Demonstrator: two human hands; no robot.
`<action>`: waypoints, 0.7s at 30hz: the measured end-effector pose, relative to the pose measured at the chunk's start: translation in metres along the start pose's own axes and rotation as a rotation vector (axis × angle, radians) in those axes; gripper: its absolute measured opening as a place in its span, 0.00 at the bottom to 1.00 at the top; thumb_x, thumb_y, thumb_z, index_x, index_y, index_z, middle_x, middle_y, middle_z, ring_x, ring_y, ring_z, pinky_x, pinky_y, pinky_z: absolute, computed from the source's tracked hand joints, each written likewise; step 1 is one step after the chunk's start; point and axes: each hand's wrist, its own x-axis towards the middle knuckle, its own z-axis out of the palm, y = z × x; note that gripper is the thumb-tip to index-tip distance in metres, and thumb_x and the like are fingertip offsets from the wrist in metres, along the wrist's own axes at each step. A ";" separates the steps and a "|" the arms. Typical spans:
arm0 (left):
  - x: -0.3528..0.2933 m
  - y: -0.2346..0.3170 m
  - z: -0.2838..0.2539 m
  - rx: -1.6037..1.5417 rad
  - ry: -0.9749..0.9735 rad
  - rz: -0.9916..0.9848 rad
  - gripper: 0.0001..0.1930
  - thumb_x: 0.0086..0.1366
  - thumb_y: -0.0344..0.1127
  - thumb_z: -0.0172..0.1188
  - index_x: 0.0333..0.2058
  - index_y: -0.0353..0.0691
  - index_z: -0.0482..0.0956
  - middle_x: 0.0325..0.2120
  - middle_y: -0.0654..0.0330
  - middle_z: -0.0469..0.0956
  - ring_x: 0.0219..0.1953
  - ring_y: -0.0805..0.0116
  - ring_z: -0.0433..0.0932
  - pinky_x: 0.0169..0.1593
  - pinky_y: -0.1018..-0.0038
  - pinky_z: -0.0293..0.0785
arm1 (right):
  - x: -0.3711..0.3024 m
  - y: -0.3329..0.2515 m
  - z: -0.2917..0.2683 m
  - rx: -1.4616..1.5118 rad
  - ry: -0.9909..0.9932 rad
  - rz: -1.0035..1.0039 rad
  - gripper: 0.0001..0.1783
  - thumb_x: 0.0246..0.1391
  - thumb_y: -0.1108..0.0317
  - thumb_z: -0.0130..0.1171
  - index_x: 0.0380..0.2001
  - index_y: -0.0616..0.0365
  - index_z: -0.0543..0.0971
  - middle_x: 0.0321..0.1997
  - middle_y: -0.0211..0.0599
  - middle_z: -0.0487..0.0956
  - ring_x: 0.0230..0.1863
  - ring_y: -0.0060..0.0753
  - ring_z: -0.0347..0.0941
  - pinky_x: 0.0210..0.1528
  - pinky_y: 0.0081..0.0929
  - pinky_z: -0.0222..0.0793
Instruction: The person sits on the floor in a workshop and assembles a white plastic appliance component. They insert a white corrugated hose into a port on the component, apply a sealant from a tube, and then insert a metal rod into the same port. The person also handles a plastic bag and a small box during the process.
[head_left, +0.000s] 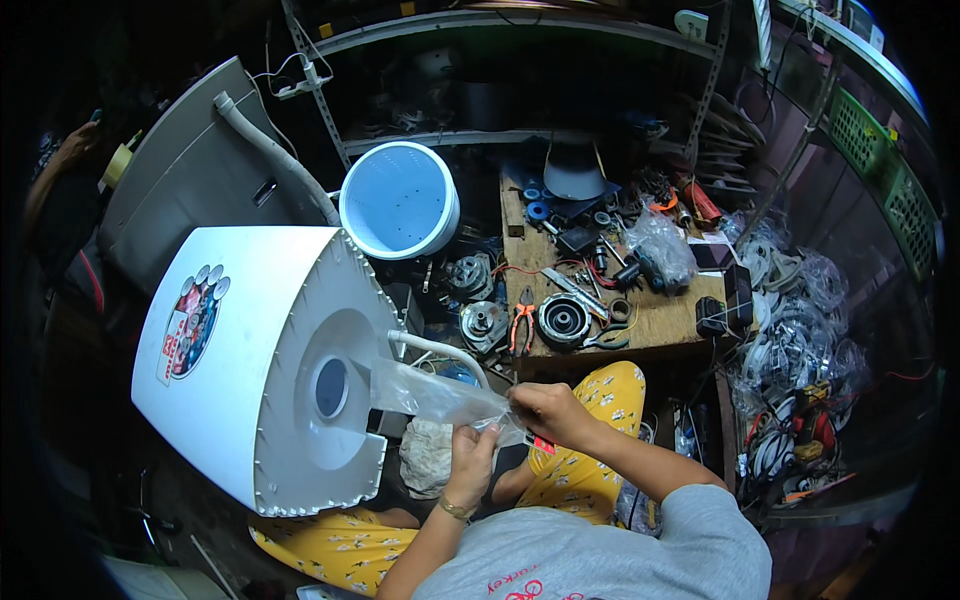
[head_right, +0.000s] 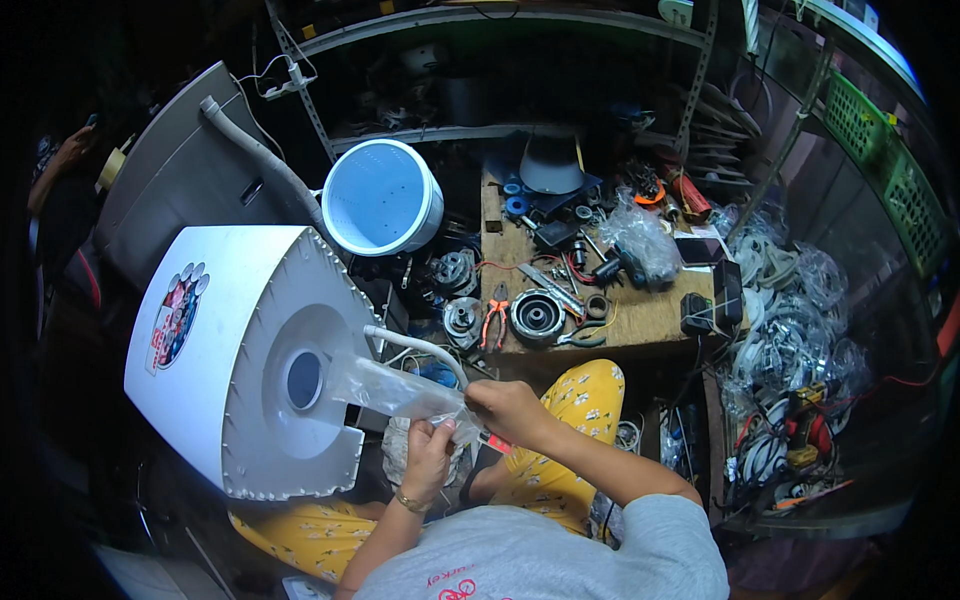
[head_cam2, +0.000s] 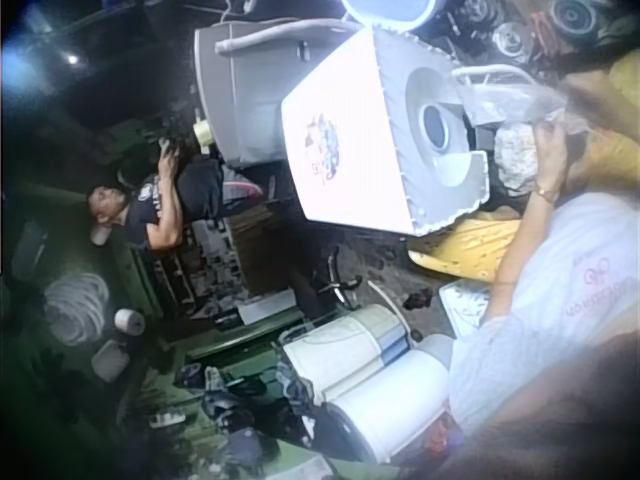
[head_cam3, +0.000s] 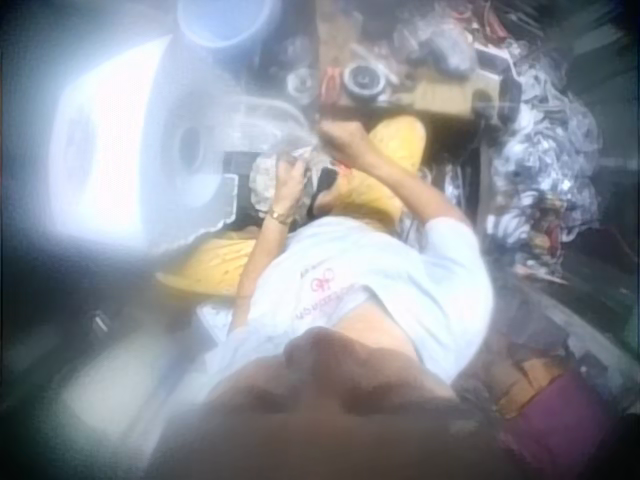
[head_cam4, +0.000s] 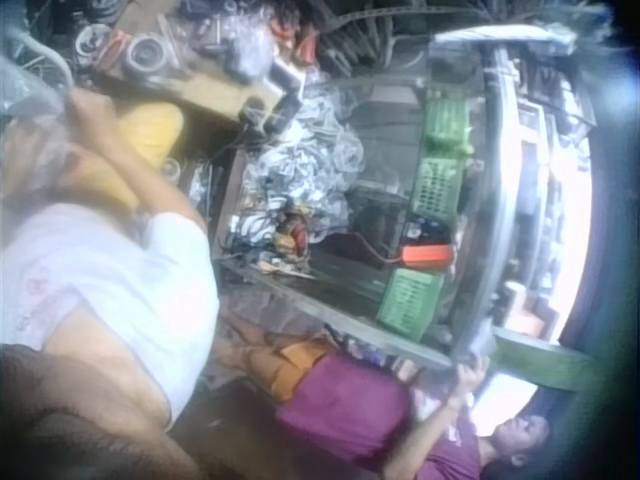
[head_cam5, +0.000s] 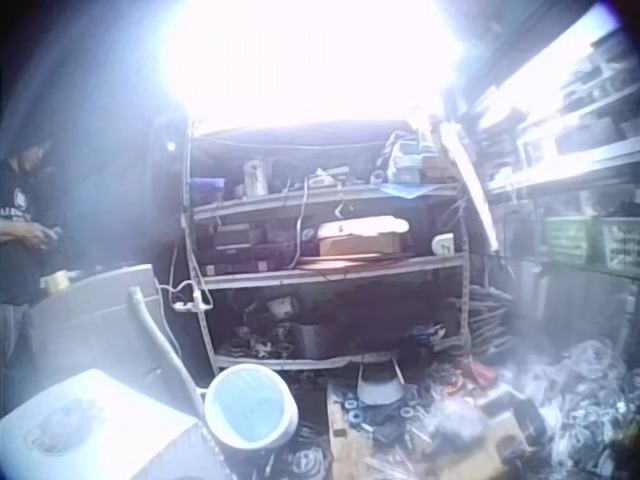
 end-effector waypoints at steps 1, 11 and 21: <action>0.001 -0.004 0.000 -0.037 0.029 0.029 0.21 0.63 0.23 0.51 0.54 0.33 0.59 0.46 0.56 0.72 0.47 0.70 0.72 0.51 0.74 0.69 | 0.001 0.000 0.000 -0.007 -0.003 -0.039 0.13 0.40 0.77 0.62 0.34 0.58 0.76 0.40 0.39 0.79 0.33 0.42 0.77 0.33 0.33 0.74; 0.003 -0.018 0.001 0.340 -0.040 0.278 0.23 0.64 0.24 0.49 0.56 0.33 0.54 0.47 0.53 0.69 0.48 0.67 0.71 0.50 0.72 0.69 | -0.006 0.007 0.021 0.194 0.087 0.187 0.07 0.47 0.64 0.63 0.29 0.55 0.83 0.41 0.36 0.79 0.43 0.44 0.71 0.43 0.36 0.68; 0.025 -0.017 -0.024 0.080 0.321 0.209 0.25 0.63 0.22 0.45 0.59 0.39 0.54 0.50 0.55 0.67 0.50 0.67 0.70 0.55 0.70 0.67 | 0.002 0.008 -0.025 1.674 0.256 0.173 0.06 0.57 0.66 0.54 0.34 0.56 0.76 0.63 0.43 0.64 0.64 0.38 0.59 0.63 0.34 0.56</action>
